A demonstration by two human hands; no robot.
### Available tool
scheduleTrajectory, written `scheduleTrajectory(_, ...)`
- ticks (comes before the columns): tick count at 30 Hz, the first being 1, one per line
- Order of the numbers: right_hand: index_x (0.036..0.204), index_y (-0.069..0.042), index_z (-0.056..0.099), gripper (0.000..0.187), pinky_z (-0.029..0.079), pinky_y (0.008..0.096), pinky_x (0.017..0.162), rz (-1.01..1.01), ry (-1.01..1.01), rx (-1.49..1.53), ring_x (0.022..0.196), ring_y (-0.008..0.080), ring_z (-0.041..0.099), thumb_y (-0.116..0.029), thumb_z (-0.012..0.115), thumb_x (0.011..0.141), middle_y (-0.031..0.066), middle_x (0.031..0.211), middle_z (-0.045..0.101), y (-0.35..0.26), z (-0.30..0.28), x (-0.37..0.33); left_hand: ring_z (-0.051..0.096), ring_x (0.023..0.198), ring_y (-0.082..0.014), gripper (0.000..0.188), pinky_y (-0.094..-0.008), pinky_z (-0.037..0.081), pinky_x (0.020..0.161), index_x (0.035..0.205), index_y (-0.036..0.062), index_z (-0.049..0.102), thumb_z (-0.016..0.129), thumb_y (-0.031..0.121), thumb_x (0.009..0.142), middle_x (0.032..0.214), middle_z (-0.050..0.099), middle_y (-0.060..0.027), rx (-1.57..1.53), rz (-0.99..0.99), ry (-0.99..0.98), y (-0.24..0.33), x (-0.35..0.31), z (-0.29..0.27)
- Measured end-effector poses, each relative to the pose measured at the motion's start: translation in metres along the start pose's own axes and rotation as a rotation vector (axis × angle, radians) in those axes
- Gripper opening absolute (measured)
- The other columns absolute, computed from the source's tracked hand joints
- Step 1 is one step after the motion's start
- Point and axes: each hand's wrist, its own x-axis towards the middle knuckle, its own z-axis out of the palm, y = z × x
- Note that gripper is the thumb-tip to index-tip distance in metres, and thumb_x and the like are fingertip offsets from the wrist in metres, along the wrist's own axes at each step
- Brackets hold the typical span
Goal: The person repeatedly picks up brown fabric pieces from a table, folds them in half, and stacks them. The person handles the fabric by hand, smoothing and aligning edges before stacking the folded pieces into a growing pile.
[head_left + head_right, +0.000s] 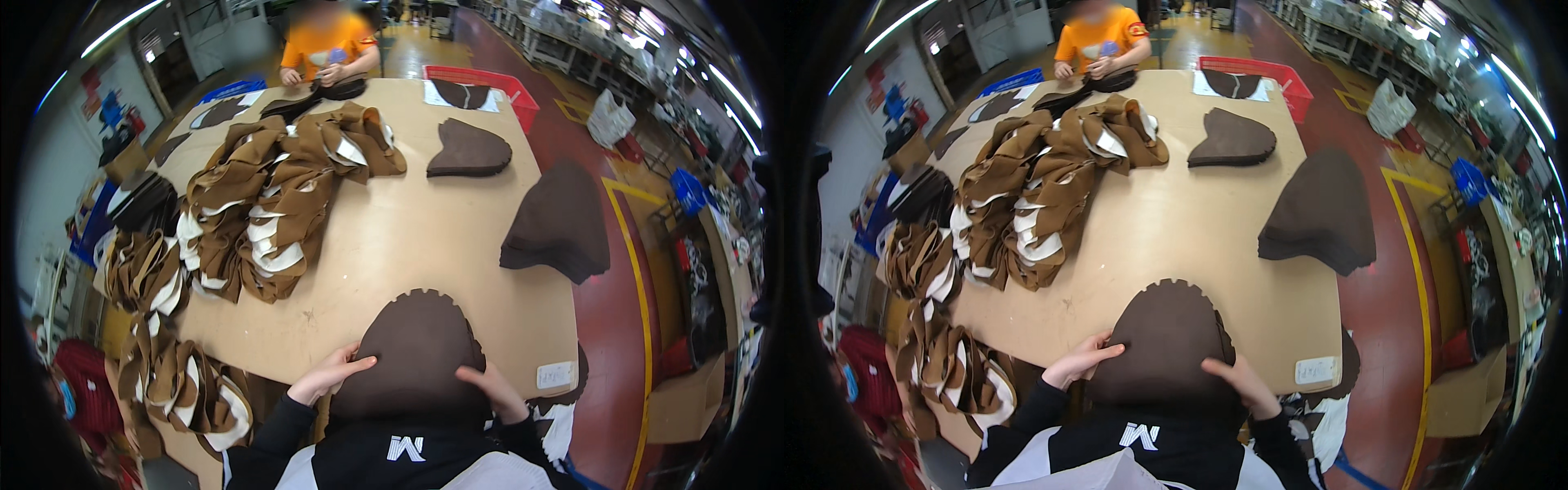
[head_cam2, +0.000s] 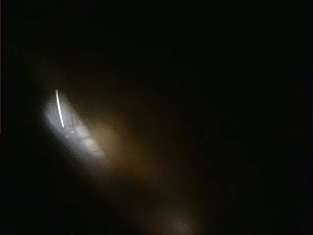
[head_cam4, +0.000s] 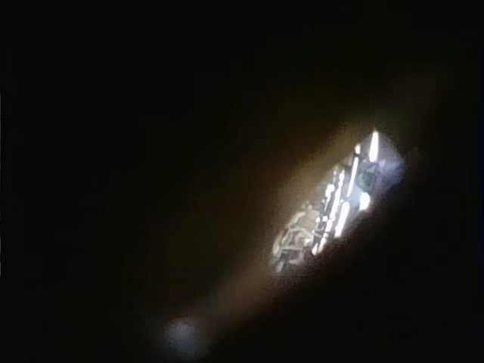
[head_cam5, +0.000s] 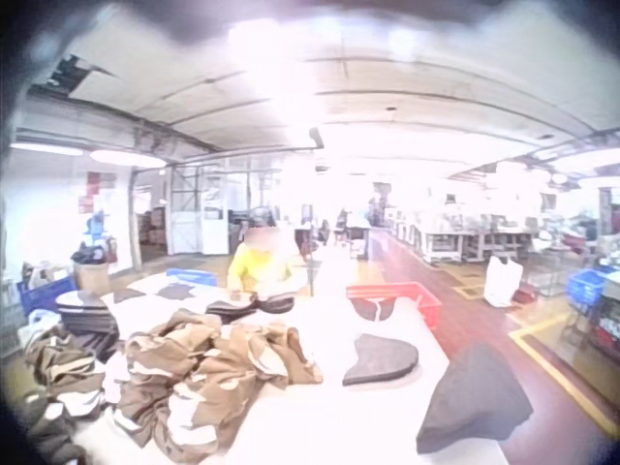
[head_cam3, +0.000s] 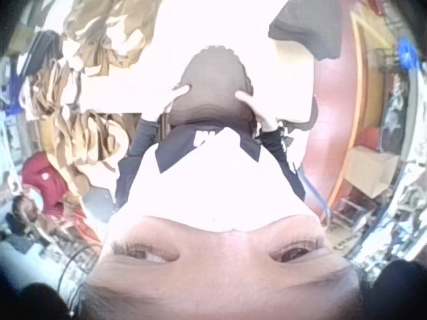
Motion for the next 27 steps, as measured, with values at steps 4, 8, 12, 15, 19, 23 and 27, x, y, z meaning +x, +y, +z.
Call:
scheduleTrajectory(4, 0.132, 0.007, 0.055, 0.073, 0.051, 0.0382, 0.099, -0.284, 0.064, -0.296, 0.113, 0.0283, 0.065, -0.023, 0.09, 0.076, 0.0175, 0.126, 0.066, -0.01, 0.022, -0.013, 0.057, 0.123, -0.0193, 0.063, -0.031, 0.046, 0.105, 0.146, -0.0035, 0.045, 0.074, 0.019, 0.095, 0.136, 0.06, -0.0127, 0.205, 0.174, 0.158, -0.004, 0.001, 0.021)
scheduleTrajectory(8, 0.127, 0.007, 0.059, 0.069, 0.053, 0.0382, 0.096, -0.603, 0.314, -0.51, 0.109, 0.0271, 0.067, -0.022, 0.092, 0.074, 0.0189, 0.122, 0.068, -0.054, 0.033, -0.034, 0.058, 0.123, -0.0184, 0.063, -0.0326, 0.046, 0.105, 0.143, -0.0036, 0.046, 0.077, 0.012, 0.091, 0.132, 0.062, -0.0137, 0.146, 0.523, 0.257, 0.01, 0.009, 0.035)
scheduleTrajectory(12, 0.129, 0.003, 0.06, 0.073, 0.053, 0.0367, 0.094, -0.705, 0.273, -0.463, 0.104, 0.0255, 0.069, -0.002, 0.093, 0.064, 0.0118, 0.114, 0.071, -0.064, 0.0, -0.032, 0.057, 0.123, -0.0191, 0.073, -0.0331, 0.045, 0.106, 0.148, 0.0027, 0.043, 0.081, 0.008, 0.085, 0.133, 0.061, -0.0126, 0.184, 0.83, 0.235, 0.066, 0.001, 0.05)
scheduleTrajectory(15, 0.147, 0.0, 0.042, 0.108, 0.047, 0.038, 0.104, -0.884, 0.231, -0.443, 0.12, 0.0277, 0.059, 0.006, 0.092, 0.052, 0.0139, 0.13, 0.061, -0.079, 0.011, -0.019, 0.051, 0.135, -0.0253, 0.097, -0.0369, 0.04, 0.114, 0.155, 0.0054, 0.033, 0.088, 0.015, 0.077, 0.147, 0.05, -0.0164, 0.416, 0.883, 0.24, 0.072, 0.004, 0.039)
scheduleTrajectory(19, 0.158, -0.005, 0.018, 0.128, 0.035, 0.0433, 0.116, -0.744, 0.164, -0.328, 0.131, 0.0331, 0.049, 0.005, 0.09, 0.053, 0.0174, 0.14, 0.049, -0.05, 0.011, 0.004, 0.044, 0.142, -0.0271, 0.107, -0.0384, 0.033, 0.12, 0.159, 0.0041, 0.025, 0.09, 0.017, 0.074, 0.153, 0.045, -0.0159, 0.433, 0.88, 0.223, 0.037, 0.046, 0.033)
scheduleTrajectory(23, 0.16, -0.009, 0.014, 0.122, 0.04, 0.0399, 0.114, -1.05, 0.324, -0.411, 0.129, 0.0298, 0.051, 0.001, 0.084, 0.06, 0.0136, 0.143, 0.046, -0.021, 0.017, 0.016, 0.038, 0.146, -0.0251, 0.111, -0.0401, 0.03, 0.122, 0.161, 0.006, 0.022, 0.09, 0.02, 0.074, 0.156, 0.044, -0.0142, 0.427, 0.957, 0.12, 0.043, 0.058, 0.028)
scheduleTrajectory(27, 0.157, -0.007, 0.019, 0.118, 0.041, 0.0399, 0.112, -1.131, 0.427, -0.384, 0.126, 0.0304, 0.052, 0.002, 0.085, 0.06, 0.0148, 0.143, 0.047, -0.035, 0.014, 0.027, 0.047, 0.139, -0.0239, 0.105, -0.0378, 0.037, 0.117, 0.161, 0.0123, 0.027, 0.088, 0.017, 0.076, 0.151, 0.05, -0.0136, 0.554, 0.864, 0.111, 0.053, 0.051, 0.028)
